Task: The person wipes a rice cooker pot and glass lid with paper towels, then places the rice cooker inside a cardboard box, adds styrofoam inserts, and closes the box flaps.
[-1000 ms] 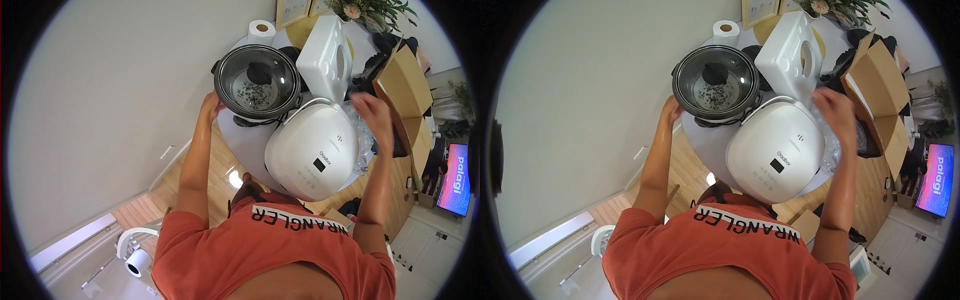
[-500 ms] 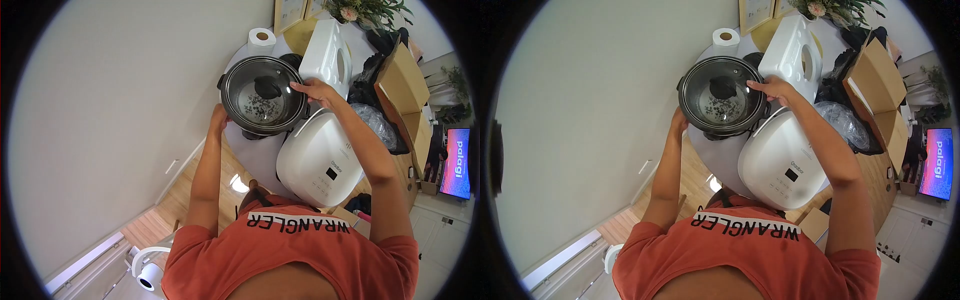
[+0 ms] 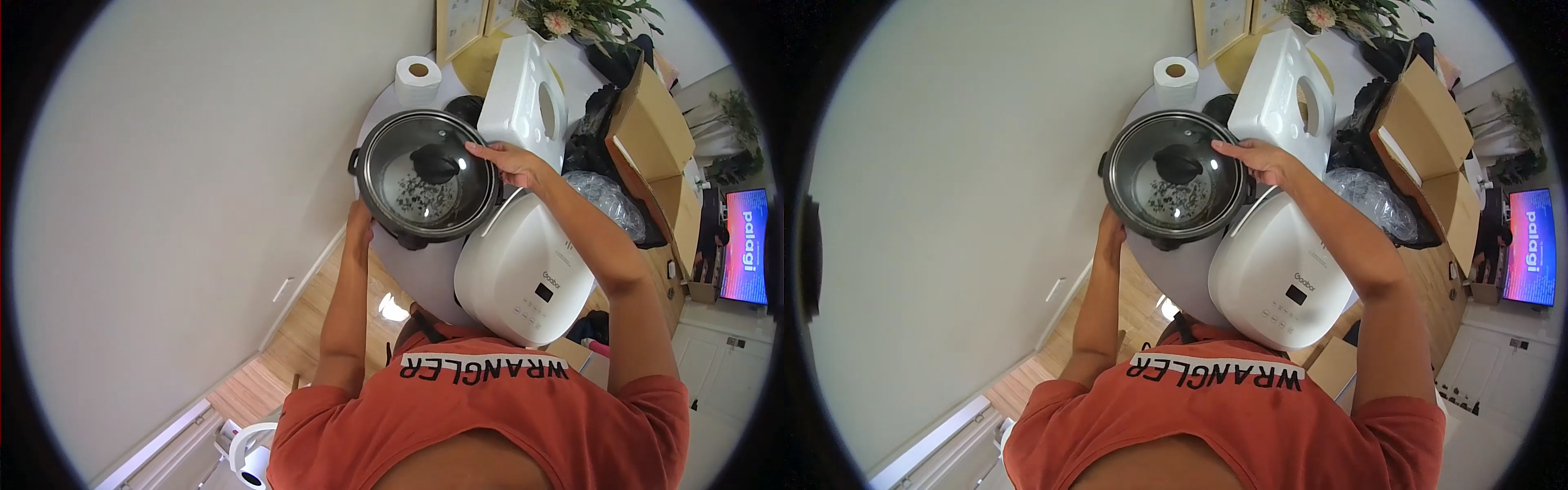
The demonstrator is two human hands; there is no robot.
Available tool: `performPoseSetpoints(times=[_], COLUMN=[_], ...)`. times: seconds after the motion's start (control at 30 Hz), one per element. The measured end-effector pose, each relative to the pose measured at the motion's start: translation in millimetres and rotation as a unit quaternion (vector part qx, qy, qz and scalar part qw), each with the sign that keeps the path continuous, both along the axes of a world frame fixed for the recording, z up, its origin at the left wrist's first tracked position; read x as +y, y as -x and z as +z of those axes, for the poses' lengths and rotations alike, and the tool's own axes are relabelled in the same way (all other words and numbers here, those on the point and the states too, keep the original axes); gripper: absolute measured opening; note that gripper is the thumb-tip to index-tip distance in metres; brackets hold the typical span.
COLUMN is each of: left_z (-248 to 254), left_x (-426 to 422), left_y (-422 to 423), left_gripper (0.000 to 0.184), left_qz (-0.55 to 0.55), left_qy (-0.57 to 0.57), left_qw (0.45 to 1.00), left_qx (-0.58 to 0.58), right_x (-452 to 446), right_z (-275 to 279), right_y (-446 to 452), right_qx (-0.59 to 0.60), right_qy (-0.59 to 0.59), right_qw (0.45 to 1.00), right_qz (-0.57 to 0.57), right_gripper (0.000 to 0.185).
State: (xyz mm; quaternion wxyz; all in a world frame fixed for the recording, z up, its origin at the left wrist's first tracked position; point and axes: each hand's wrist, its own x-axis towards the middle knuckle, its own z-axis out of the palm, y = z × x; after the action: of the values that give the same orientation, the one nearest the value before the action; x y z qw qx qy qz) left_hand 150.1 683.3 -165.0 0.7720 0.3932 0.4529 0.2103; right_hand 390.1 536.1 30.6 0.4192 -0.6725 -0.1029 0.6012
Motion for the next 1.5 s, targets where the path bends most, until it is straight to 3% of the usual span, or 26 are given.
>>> performPoseSetpoints(times=[0.07,0.17,0.2,0.23,0.27,0.33,0.4,0.47,0.53,0.57,0.6,0.63,0.7,0.77,0.87,0.93,1.07,1.1,1.13,1.2,1.27,1.33,1.37,1.4,1.47,1.5], left_z=[2,36,46,56,65,78,78,79,78,79,78,79,78,78,76,74,71,70,69,69,72,73,72,74,75,77], left_x=[-16,-49,-60,-69,-74,-84,-86,-87,-87,-87,-87,-87,-86,-86,-86,-84,-81,-80,-79,-77,-75,-75,-75,-75,-75,-74], left_y=[17,50,58,65,70,81,89,94,95,95,94,95,93,92,93,93,95,96,98,99,102,106,106,107,106,103], left_gripper=[0.04,0.045,0.046,0.049,0.049,0.048,0.046,0.046,0.046,0.046,0.046,0.046,0.046,0.046,0.046,0.046,0.046,0.045,0.044,0.043,0.04,0.04,0.04,0.04,0.039,0.039], left_qz=[0.014,0.066,0.076,0.086,0.08,0.089,0.097,0.102,0.104,0.104,0.104,0.101,0.097,0.098,0.098,0.095,0.105,0.115,0.125,0.142,0.154,0.156,0.156,0.157,0.154,0.155], left_qy=[0.014,-0.037,-0.02,-0.003,-0.003,-0.015,-0.006,-0.013,-0.016,-0.017,-0.018,-0.019,-0.023,-0.025,-0.029,-0.033,-0.025,-0.011,0.003,0.032,0.066,0.077,0.078,0.072,0.056,0.045], left_qw=[1.0,0.993,0.983,0.965,0.966,0.973,0.975,0.976,0.976,0.977,0.977,0.977,0.977,0.977,0.978,0.979,0.979,0.978,0.977,0.974,0.973,0.972,0.972,0.972,0.973,0.973], left_qx=[0.012,-0.085,-0.167,-0.247,-0.244,-0.214,-0.201,-0.192,-0.189,-0.187,-0.187,-0.187,-0.187,-0.188,-0.182,-0.178,-0.174,-0.173,-0.172,-0.171,-0.16,-0.157,-0.159,-0.16,-0.163,-0.165], right_x=[5,12,15,17,19,22,28,34,42,45,45,44,44,40,37,45,34,32,35,41,40,41,41,37,27,24], right_z=[3,-20,-20,-18,-14,-3,-3,-34,-80,-92,-96,-103,-131,-177,-167,-161,-139,-121,-121,-120,-109,-108,-116,-103,-58,-51], right_y=[7,12,18,26,33,39,29,9,-16,-12,-12,-10,3,6,25,26,26,30,29,22,26,31,22,23,29,30], right_qx=[-0.009,-0.049,-0.046,-0.043,-0.041,-0.03,-0.027,0.006,0.04,-0.124,-0.234,-0.333,-0.369,-0.409,-0.479,-0.366,-0.403,-0.311,-0.309,-0.141,-0.14,0.025,0.108,0.107,0.247,0.246], right_qy=[0.02,0.055,0.055,0.045,0.034,0.036,0.073,0.055,0.042,0.119,0.13,0.137,0.115,0.076,0.015,0.147,0.058,0.038,0.038,0.089,0.087,0.069,0.098,0.096,0.031,0.031], right_qw=[1.0,0.995,0.995,0.994,0.992,0.989,0.96,0.961,0.977,0.967,0.898,0.789,0.724,0.723,0.694,0.778,0.79,0.858,0.858,0.919,0.924,0.981,0.98,0.98,0.961,0.962], right_qz=[0.009,0.072,0.067,0.089,0.111,0.139,0.27,0.271,0.204,0.187,0.35,0.498,0.572,0.551,0.538,0.489,0.458,0.408,0.408,0.357,0.346,0.182,0.134,0.135,0.116,0.116], right_gripper=[0.052,0.074,0.074,0.059,0.045,0.049,0.051,0.05,0.061,0.044,0.041,0.038,0.03,0.032,0.039,0.045,0.05,0.044,0.044,0.031,0.027,0.032,0.042,0.042,0.069,0.069])
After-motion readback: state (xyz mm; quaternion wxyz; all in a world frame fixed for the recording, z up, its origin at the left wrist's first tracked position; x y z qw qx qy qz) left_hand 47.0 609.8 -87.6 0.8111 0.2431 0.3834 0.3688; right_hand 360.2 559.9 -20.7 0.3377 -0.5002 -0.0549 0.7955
